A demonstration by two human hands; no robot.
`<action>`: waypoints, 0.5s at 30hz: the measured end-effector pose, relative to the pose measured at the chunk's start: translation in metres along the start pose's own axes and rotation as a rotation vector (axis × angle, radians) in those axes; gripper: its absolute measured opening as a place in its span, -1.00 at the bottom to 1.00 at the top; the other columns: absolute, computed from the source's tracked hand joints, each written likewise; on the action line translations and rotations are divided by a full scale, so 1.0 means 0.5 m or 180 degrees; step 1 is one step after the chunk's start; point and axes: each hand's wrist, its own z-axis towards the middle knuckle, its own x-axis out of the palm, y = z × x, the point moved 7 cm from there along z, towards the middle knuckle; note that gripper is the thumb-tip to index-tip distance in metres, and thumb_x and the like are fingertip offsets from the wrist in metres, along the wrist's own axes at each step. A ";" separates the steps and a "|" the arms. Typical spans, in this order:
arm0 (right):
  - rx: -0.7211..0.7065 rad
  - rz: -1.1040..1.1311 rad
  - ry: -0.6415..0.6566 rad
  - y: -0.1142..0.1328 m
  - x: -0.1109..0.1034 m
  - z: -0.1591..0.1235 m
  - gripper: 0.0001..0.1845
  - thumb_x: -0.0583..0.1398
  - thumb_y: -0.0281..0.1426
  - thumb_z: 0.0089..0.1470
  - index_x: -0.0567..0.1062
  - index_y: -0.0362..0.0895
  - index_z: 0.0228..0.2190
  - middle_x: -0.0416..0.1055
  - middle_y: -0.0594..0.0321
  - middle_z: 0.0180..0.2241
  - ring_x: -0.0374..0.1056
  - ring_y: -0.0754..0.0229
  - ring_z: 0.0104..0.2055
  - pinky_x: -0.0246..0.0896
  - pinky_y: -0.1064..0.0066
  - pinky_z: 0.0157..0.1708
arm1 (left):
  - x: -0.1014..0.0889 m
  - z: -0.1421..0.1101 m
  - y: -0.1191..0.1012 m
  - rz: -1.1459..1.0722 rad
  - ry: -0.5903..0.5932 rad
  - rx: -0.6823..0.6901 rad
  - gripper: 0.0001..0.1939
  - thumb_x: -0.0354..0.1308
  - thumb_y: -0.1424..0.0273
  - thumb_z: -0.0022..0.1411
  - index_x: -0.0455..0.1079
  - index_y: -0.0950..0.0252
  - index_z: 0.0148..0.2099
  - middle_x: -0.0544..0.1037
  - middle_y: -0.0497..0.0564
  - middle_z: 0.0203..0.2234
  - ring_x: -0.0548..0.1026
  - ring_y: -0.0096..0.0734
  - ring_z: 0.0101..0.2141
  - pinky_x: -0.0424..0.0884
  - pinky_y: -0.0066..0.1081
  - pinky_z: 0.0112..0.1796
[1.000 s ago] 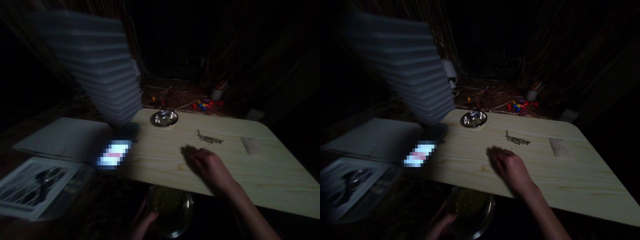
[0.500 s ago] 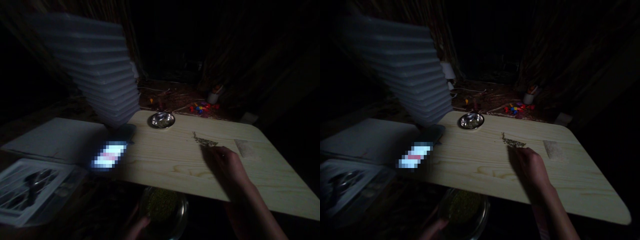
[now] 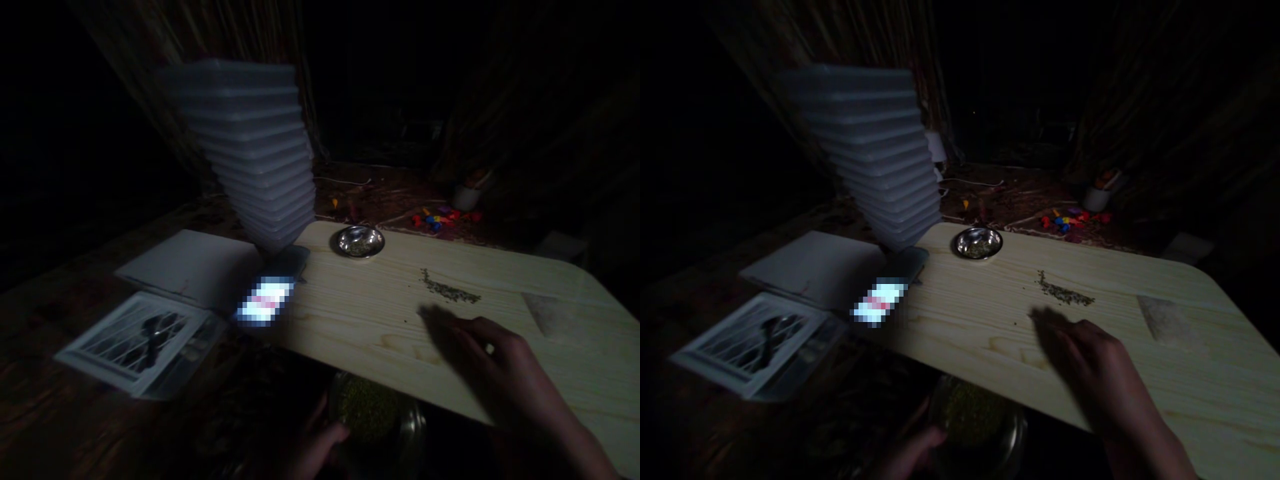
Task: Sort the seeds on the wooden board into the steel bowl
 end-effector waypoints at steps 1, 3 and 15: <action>-0.0010 0.0028 0.0018 0.003 0.007 0.000 -0.59 0.13 -0.12 0.29 0.67 -0.05 -0.09 0.65 0.06 -0.20 0.56 0.01 -0.23 0.43 0.26 -0.28 | 0.000 0.003 0.001 -0.0022 -0.0001 -0.0027 -0.33 0.19 0.39 0.17 0.20 0.29 0.33 0.57 0.20 0.03 0.62 -0.21 -0.35 0.58 -0.34 -0.43; -0.0047 0.0084 0.0036 0.007 0.019 0.003 -0.60 0.13 -0.13 0.28 0.68 -0.06 -0.13 0.64 0.07 -0.21 0.55 0.02 -0.24 0.42 0.25 -0.28 | -0.001 0.009 0.007 -0.0187 0.0068 -0.0033 -0.31 0.19 0.39 0.18 0.14 0.30 0.34 0.55 0.22 0.04 0.62 -0.23 -0.37 0.59 -0.32 -0.45; -0.0915 -0.0115 0.0277 0.131 0.110 0.105 -0.67 0.11 -0.35 0.29 0.70 -0.10 -0.21 0.56 0.05 -0.30 0.48 0.04 -0.27 0.38 0.18 -0.25 | -0.059 0.020 0.053 -0.0538 -0.0391 0.0038 -0.30 0.32 0.31 0.16 0.25 0.27 0.32 0.61 0.22 -0.05 0.65 -0.04 -0.25 0.61 -0.24 -0.37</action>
